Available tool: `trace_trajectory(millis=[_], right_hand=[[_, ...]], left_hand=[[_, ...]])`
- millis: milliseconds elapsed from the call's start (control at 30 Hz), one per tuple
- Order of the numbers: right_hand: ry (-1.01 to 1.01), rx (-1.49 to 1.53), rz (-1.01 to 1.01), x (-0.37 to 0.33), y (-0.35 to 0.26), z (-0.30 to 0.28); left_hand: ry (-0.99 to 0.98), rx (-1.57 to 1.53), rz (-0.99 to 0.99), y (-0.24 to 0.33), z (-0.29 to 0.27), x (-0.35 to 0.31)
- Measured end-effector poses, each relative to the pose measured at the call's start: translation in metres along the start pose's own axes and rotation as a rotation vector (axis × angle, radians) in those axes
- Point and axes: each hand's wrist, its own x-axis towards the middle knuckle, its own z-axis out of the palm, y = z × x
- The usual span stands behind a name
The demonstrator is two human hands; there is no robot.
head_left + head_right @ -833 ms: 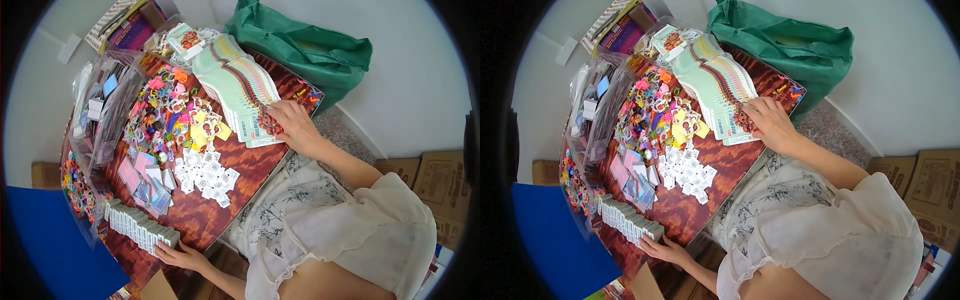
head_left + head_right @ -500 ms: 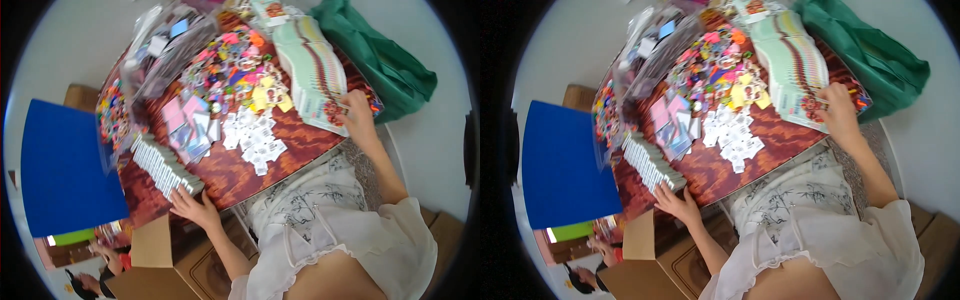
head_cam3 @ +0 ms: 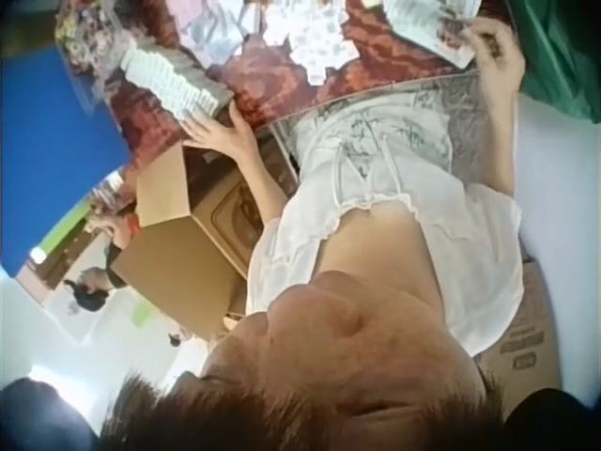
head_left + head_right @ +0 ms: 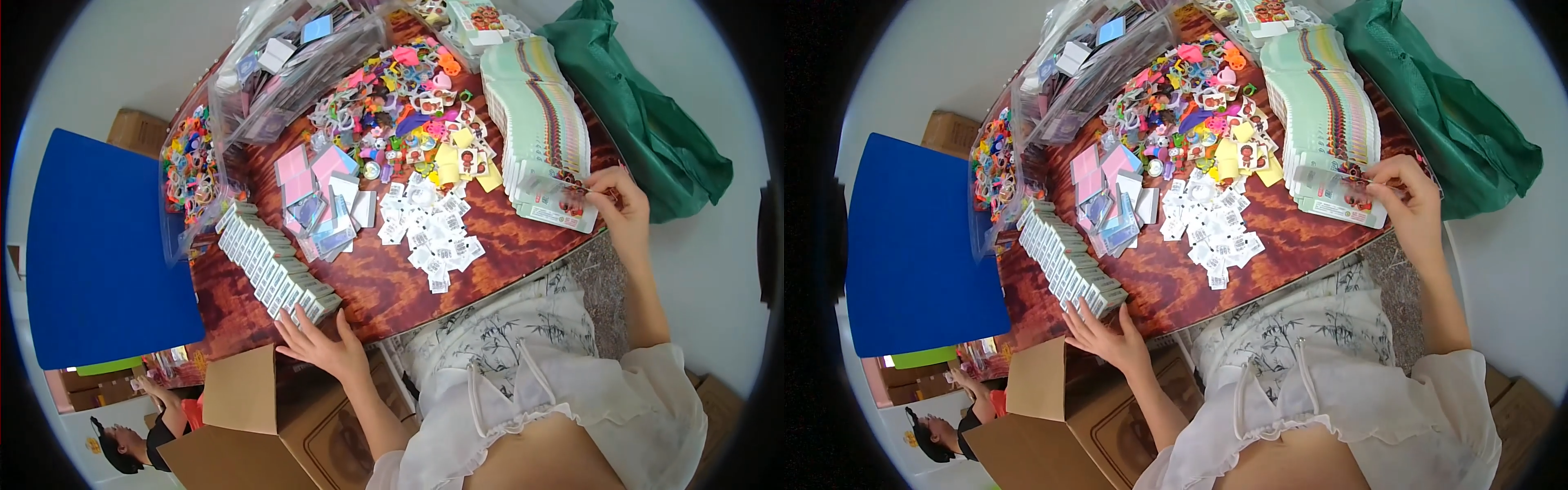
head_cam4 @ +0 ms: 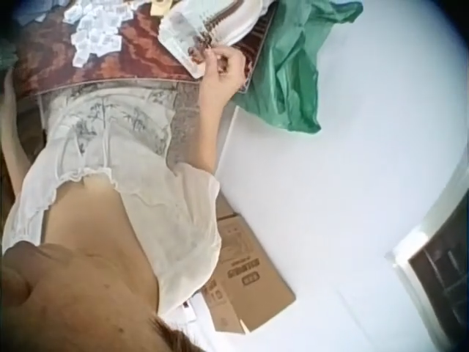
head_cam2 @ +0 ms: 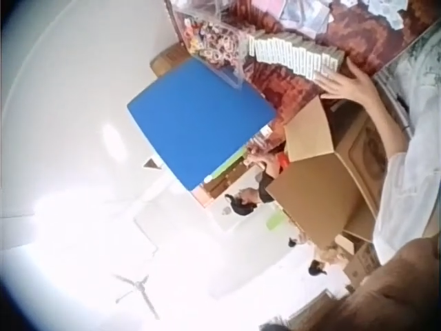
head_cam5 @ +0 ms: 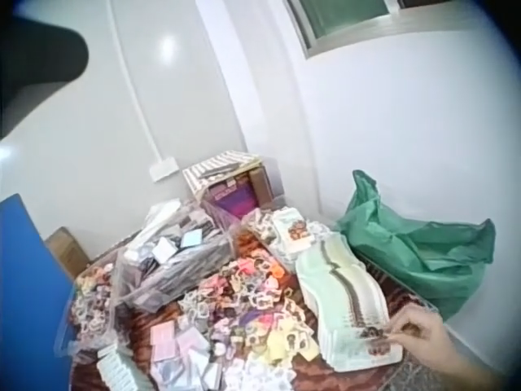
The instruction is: Sort small toy cards and place them into individual white boxes, then stack the completed boxes.
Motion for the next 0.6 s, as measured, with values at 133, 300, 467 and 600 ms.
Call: trace_trajectory(millis=[133, 300, 467, 600], right_hand=[[-0.156, -0.1, -0.105, -0.004, -0.03, 0.013], [-0.67, -0.086, -0.64, -0.019, -0.052, 0.087], [-0.816, -0.028, -0.645, -0.023, -0.058, 0.113], [-0.472, 0.043, -0.366, -0.025, -0.048, 0.106]], left_hand=[[-0.082, -0.555, 0.051, 0.055, -0.028, 0.004], [-1.151, -1.362, 0.121, 0.099, -0.021, 0.018], [-1.744, -1.538, -0.054, 0.079, 0.019, 0.004], [-1.65, -1.689, -0.177, 0.085, 0.018, 0.002]])
